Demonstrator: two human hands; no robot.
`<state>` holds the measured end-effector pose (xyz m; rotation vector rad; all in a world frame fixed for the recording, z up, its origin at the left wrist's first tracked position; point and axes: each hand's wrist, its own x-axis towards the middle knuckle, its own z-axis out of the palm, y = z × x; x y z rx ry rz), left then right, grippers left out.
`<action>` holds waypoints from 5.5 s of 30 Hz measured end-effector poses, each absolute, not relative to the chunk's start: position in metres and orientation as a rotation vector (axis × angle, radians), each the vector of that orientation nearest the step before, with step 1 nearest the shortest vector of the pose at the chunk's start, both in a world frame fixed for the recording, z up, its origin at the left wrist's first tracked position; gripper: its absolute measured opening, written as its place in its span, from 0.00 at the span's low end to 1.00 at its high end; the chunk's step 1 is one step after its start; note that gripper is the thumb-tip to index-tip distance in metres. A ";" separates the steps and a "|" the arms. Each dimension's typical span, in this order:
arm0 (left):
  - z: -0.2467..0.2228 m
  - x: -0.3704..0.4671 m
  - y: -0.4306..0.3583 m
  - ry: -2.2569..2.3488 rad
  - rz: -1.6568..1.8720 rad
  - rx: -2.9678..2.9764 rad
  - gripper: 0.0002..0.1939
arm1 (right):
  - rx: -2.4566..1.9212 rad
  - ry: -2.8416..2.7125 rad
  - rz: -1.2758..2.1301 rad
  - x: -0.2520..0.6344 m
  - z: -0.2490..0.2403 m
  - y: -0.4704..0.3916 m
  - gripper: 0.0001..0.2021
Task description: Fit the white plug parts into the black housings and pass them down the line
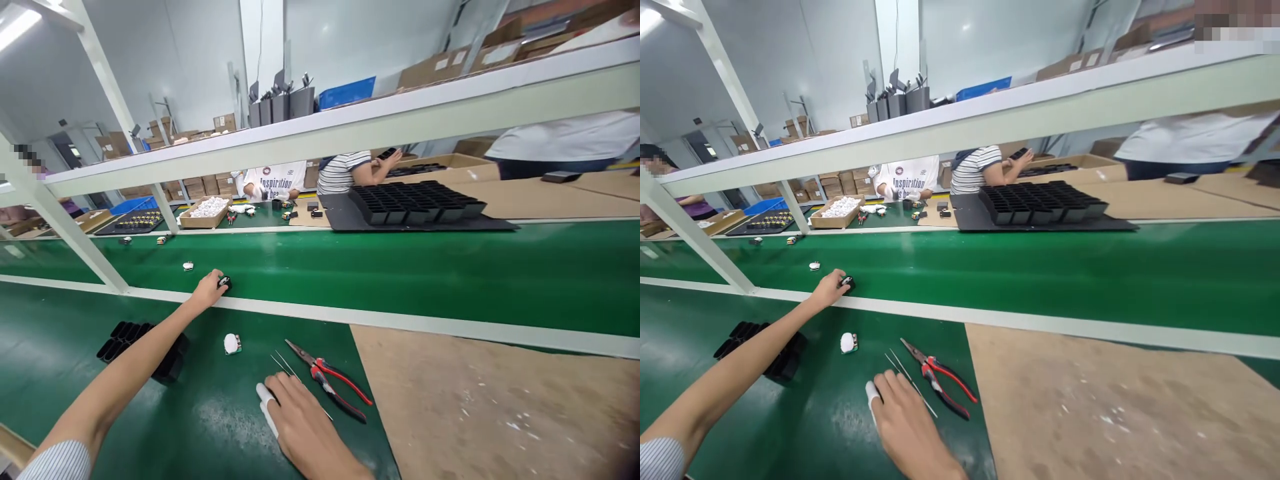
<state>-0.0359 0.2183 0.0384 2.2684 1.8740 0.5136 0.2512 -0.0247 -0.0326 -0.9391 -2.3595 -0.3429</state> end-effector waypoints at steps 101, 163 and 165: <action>0.004 -0.013 -0.002 0.932 0.806 2.190 0.03 | -1.147 -2.396 0.662 0.263 0.009 -0.026 0.32; -0.003 -0.004 -0.005 1.062 0.782 2.601 0.29 | -1.065 -2.249 0.036 0.237 0.013 -0.050 0.34; -0.003 -0.005 -0.005 1.065 0.765 2.601 0.29 | -1.079 -2.256 0.048 0.237 0.014 -0.050 0.34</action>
